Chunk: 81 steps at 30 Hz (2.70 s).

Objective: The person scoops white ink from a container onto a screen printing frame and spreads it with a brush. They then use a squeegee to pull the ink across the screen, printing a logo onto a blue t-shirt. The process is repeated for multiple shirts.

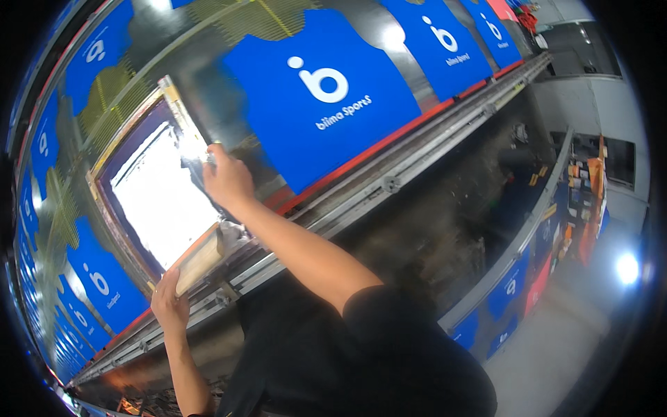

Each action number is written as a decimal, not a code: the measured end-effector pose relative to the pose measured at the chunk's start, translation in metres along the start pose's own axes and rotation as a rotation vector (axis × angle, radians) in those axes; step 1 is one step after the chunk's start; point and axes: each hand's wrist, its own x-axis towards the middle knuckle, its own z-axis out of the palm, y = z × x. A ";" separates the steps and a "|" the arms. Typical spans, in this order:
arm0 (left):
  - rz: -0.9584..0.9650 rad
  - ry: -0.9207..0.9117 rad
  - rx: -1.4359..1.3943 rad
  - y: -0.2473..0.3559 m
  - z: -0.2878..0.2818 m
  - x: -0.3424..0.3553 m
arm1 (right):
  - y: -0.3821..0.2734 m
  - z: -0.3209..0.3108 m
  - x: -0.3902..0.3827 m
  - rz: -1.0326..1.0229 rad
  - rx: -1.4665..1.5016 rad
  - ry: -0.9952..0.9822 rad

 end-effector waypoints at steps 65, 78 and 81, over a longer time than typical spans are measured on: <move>-0.040 -0.170 -0.128 -0.087 -0.048 0.061 | -0.076 -0.027 -0.060 -0.875 -0.523 -0.467; -0.191 -0.157 -0.070 -0.195 -0.025 0.249 | -0.109 0.082 0.127 -0.733 -0.643 -0.431; -0.214 -0.150 -0.081 -0.179 -0.017 0.217 | -0.090 0.069 0.096 -0.792 -0.662 -0.423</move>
